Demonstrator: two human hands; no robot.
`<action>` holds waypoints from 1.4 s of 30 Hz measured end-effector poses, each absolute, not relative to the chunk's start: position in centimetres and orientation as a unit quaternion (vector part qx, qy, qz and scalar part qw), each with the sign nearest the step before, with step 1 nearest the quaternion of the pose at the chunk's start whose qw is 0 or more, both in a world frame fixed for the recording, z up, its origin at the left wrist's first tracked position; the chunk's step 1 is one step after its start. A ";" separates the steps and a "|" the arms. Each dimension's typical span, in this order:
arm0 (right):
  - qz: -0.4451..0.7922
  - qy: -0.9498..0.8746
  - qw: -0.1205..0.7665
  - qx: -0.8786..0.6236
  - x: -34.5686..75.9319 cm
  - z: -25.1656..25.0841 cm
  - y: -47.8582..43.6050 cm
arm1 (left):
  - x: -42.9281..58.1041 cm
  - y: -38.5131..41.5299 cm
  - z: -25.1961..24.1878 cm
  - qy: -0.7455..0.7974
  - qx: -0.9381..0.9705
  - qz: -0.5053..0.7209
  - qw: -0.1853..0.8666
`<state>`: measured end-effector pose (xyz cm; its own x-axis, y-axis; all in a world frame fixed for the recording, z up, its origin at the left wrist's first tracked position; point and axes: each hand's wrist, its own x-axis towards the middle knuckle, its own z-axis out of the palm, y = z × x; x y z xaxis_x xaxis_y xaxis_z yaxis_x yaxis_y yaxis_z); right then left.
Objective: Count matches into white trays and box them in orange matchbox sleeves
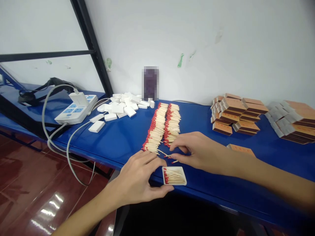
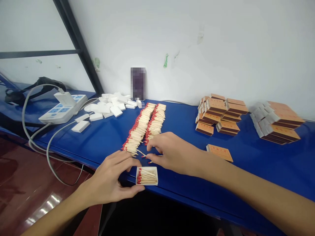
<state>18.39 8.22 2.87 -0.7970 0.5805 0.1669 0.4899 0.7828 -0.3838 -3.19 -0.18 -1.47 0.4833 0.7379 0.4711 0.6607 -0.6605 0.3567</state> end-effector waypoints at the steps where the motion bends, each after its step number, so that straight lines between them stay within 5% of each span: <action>1: 0.158 -0.936 0.131 -0.285 18.1 3.0 8.4 | -3.2 -0.2 -1.5 0.405 0.860 0.304 0.062; 24: 0.297 -0.863 0.107 -0.394 19.2 4.4 6.2 | -3.0 -0.4 -1.4 0.439 0.845 0.299 0.069; 32: 0.347 -0.841 0.125 -0.396 18.8 4.0 5.2 | -3.2 -0.4 -1.3 0.413 0.811 0.395 0.129; 42: 0.347 -0.853 0.171 -0.351 18.5 4.6 4.4 | -2.8 -0.2 -1.8 0.360 0.809 0.461 0.052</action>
<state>18.47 4.40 4.57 -0.6957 0.7167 0.0479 0.4803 0.5137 -0.7109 -2.85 -0.21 -1.83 0.3159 0.6313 0.7083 0.5352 -0.7350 0.4163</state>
